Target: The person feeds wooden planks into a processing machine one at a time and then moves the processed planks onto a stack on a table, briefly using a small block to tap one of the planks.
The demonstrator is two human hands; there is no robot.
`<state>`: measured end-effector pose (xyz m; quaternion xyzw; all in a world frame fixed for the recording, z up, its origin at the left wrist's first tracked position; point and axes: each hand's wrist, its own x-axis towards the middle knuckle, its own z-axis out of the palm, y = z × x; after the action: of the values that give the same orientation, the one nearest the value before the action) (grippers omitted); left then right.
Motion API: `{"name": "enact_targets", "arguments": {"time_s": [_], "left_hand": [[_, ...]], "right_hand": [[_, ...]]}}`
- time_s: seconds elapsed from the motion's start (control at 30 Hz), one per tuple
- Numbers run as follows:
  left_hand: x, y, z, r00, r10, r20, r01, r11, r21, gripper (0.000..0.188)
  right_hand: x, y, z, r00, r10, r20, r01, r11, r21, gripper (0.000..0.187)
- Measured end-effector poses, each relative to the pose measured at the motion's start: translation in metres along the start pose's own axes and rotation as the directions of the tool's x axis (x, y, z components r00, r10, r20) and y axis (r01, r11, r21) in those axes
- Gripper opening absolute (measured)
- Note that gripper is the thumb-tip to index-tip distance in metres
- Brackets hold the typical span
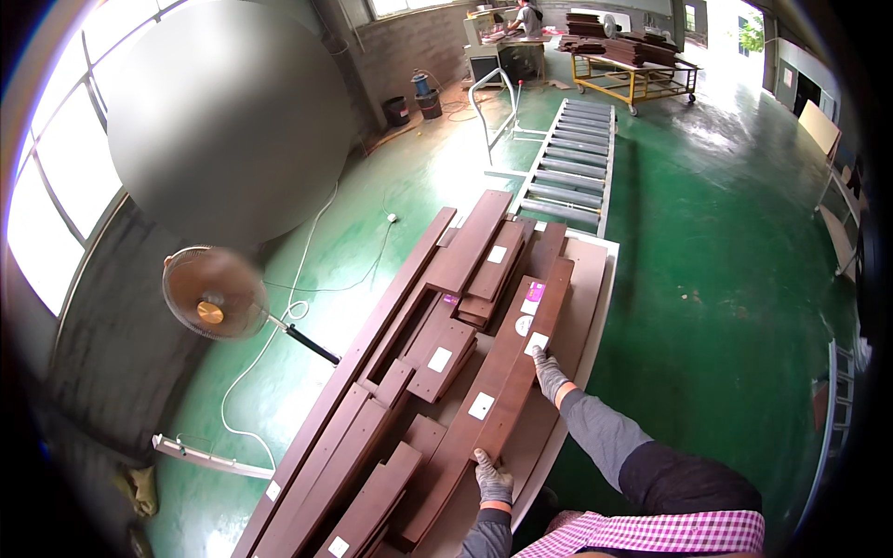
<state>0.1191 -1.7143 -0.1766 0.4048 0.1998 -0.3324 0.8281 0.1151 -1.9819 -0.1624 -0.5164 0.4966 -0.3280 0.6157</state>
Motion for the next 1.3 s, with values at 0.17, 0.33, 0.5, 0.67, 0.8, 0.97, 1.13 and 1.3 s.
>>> {"name": "enact_targets", "arguments": {"time_s": [0.17,0.33,0.5,0.67,0.8,0.97,1.13,1.3], "left_hand": [[-0.02,0.03,-0.037,0.992,-0.085,-0.093,0.081,0.996,-0.042,0.066],[-0.122,0.073,-0.184,0.995,-0.092,-0.039,0.083,0.979,-0.188,0.075],[-0.266,0.086,-0.38,0.958,0.009,-0.287,-0.135,0.895,-0.424,0.059],[-0.424,0.097,-0.533,0.86,0.112,-0.498,-0.395,0.765,-0.509,0.042],[-0.517,0.117,-0.597,0.711,0.282,-0.644,-0.641,0.637,-0.429,0.038],[-0.584,0.156,-0.617,0.556,0.178,-0.812,-0.795,0.401,-0.456,0.034],[-0.584,0.147,-0.675,0.643,0.125,-0.756,-0.756,0.264,-0.599,0.041],[-0.626,0.238,-0.716,0.628,0.009,-0.778,-0.673,0.509,-0.537,0.039]], "right_hand": [[-0.02,0.002,-0.005,0.98,0.023,0.198,0.017,0.98,-0.197,0.088],[-0.148,0.086,0.042,0.85,0.123,0.512,-0.412,0.761,0.501,0.092],[-0.372,0.179,0.069,0.702,0.308,0.643,-0.278,0.949,-0.152,0.079],[-0.548,0.239,0.145,0.307,0.285,0.908,0.686,0.595,-0.419,0.066],[-0.701,0.171,0.185,0.417,0.527,0.74,0.835,0.099,-0.541,0.09],[-0.79,0.176,0.232,0.561,0.613,0.556,0.757,-0.108,-0.645,0.113],[-0.85,0.126,0.235,0.5,0.684,0.531,0.85,-0.273,-0.45,0.113],[-0.78,0.224,0.241,0.54,0.697,0.472,0.829,-0.343,-0.441,0.114]]}}
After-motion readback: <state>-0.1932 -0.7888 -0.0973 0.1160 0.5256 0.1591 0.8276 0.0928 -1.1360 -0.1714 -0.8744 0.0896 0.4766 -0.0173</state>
